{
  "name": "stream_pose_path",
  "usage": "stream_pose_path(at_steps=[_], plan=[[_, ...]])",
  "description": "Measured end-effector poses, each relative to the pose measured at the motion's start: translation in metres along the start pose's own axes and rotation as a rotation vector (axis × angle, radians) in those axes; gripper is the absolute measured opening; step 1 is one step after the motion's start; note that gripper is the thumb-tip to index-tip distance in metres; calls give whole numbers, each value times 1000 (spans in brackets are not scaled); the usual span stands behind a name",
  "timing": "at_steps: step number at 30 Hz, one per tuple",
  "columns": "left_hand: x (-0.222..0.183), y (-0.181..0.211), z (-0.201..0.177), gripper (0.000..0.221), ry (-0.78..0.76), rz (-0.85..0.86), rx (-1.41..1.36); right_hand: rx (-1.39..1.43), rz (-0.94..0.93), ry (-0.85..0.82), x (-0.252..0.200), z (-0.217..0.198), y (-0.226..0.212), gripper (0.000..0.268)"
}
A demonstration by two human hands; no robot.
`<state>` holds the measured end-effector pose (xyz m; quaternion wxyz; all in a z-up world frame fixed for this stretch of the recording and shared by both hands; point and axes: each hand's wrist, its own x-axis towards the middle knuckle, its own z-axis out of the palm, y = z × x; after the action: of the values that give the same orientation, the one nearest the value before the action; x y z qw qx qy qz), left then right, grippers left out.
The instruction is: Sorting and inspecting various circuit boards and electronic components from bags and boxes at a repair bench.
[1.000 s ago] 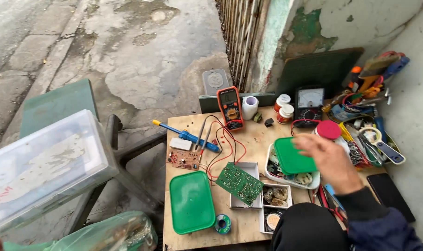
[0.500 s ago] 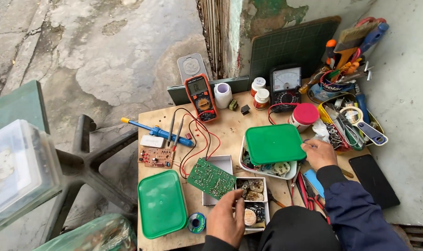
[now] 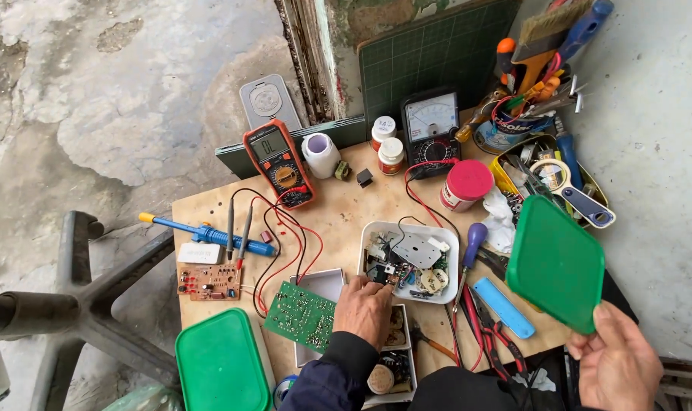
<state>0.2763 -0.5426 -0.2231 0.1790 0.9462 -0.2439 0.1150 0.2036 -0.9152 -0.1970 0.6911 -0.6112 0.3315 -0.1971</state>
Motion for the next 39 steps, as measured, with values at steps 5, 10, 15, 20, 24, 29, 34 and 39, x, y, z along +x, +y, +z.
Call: stream_pose_path(at_steps=[5,10,15,20,24,29,34,39], plan=[[-3,-20,41,26,-189,-85,-55,36,66,57,-13,22,11,24],[21,-16,-4,29,-335,-156,-58,91,71,69,-7,43,-6,31],[72,-14,-13,30,-2,-434,-129,132,41,57,-21,38,-15,26],[132,-30,41,36,-319,-751,-295,151,55,83,-19,19,12,24],[122,-27,42,22,-218,-620,-301,136,59,90,-19,15,9,26],[85,-39,-20,16,-105,-593,-721,119,89,104,-15,18,7,29],[56,-47,-29,21,-150,-577,-613,128,88,84,-22,22,4,28],[36,-55,-11,21,-136,-421,-437,115,93,115,-25,17,2,33]])
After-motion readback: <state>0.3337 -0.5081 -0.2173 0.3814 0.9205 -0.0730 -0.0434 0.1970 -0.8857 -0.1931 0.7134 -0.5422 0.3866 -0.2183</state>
